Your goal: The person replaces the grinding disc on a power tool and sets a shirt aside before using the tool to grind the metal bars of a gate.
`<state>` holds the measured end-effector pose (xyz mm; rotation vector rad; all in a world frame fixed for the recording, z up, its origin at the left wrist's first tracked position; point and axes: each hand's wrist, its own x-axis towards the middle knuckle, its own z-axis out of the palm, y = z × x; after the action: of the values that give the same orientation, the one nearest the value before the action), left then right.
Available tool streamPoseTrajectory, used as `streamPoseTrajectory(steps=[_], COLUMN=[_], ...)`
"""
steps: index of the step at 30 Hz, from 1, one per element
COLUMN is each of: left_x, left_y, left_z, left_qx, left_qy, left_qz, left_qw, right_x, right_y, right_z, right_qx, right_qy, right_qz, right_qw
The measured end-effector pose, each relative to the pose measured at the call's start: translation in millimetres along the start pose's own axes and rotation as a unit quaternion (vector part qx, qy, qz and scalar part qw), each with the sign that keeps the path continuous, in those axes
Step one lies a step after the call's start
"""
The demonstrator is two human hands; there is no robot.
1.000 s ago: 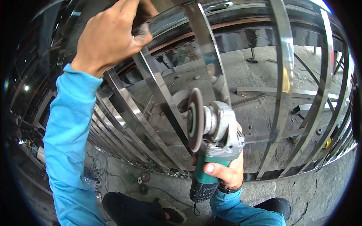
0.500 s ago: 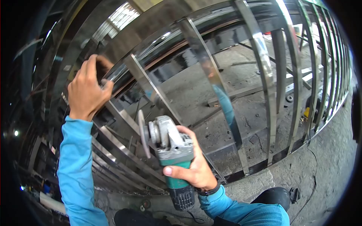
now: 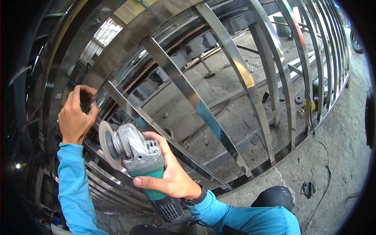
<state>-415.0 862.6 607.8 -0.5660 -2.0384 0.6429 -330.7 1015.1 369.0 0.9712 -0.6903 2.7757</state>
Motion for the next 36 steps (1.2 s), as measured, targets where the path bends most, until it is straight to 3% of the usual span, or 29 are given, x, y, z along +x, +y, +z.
streamPoseTrajectory(steps=[3, 6, 8, 9, 12, 14, 16, 18, 20, 22, 32, 34, 36], left_x=[-3.0, -15.3, -38.2, -61.0, -141.3, -194.5, -234.4, -258.0, -260.9, -252.5, -244.2, -236.4, -221.2], left_y=[-5.5, -7.6, -13.8, -9.4, 20.2, 55.9, 91.4, 126.1, 140.0, 138.7, 150.9, 153.0, 153.4], left_z=[-2.9, -18.3, -27.8, -32.5, -37.3, -34.2, -26.2, -14.7, -5.4, -10.7, 32.4, 41.5, 49.4], left_qx=[0.000, -0.005, -0.118, -0.180, -0.414, -0.524, -0.633, -0.695, -0.723, -0.741, -0.784, -0.772, -0.792], left_qy=[0.005, -0.004, 0.066, 0.064, 0.046, -0.072, -0.201, -0.229, -0.272, -0.290, -0.123, -0.004, 0.033], left_qz=[0.019, 0.024, 0.001, -0.089, -0.224, -0.330, -0.357, -0.319, -0.230, -0.143, -0.142, -0.127, -0.135], left_qw=[1.000, 1.000, 0.991, 0.978, 0.881, 0.782, 0.657, 0.602, 0.592, 0.589, 0.592, 0.623, 0.594], right_x=[9.9, 18.8, 19.8, 18.6, 14.0, 11.3, 7.5, 3.9, 3.3, 6.6, 33.7, 38.6, 42.6], right_y=[-4.9, -8.9, -12.7, -14.8, -11.3, -11.4, -6.9, -4.7, 2.2, 5.2, 25.4, 23.5, 19.7], right_z=[0.5, 0.7, 4.2, 5.4, 9.0, 10.1, 9.6, 11.3, 12.5, 28.7, 37.1, 32.7, 31.1], right_qx=[-0.069, -0.052, -0.014, -0.036, -0.051, -0.088, -0.080, -0.097, -0.127, -0.160, -0.254, -0.281, -0.351], right_qy=[-0.006, -0.018, -0.008, 0.000, 0.026, 0.032, 0.035, 0.041, 0.047, 0.112, 0.091, 0.071, 0.053], right_qz=[-0.041, -0.047, -0.035, -0.040, -0.039, -0.025, -0.010, 0.000, -0.009, 0.009, -0.061, -0.072, -0.071], right_qw=[0.997, 0.997, 0.999, 0.999, 0.998, 0.995, 0.996, 0.994, 0.991, 0.981, 0.961, 0.954, 0.932])
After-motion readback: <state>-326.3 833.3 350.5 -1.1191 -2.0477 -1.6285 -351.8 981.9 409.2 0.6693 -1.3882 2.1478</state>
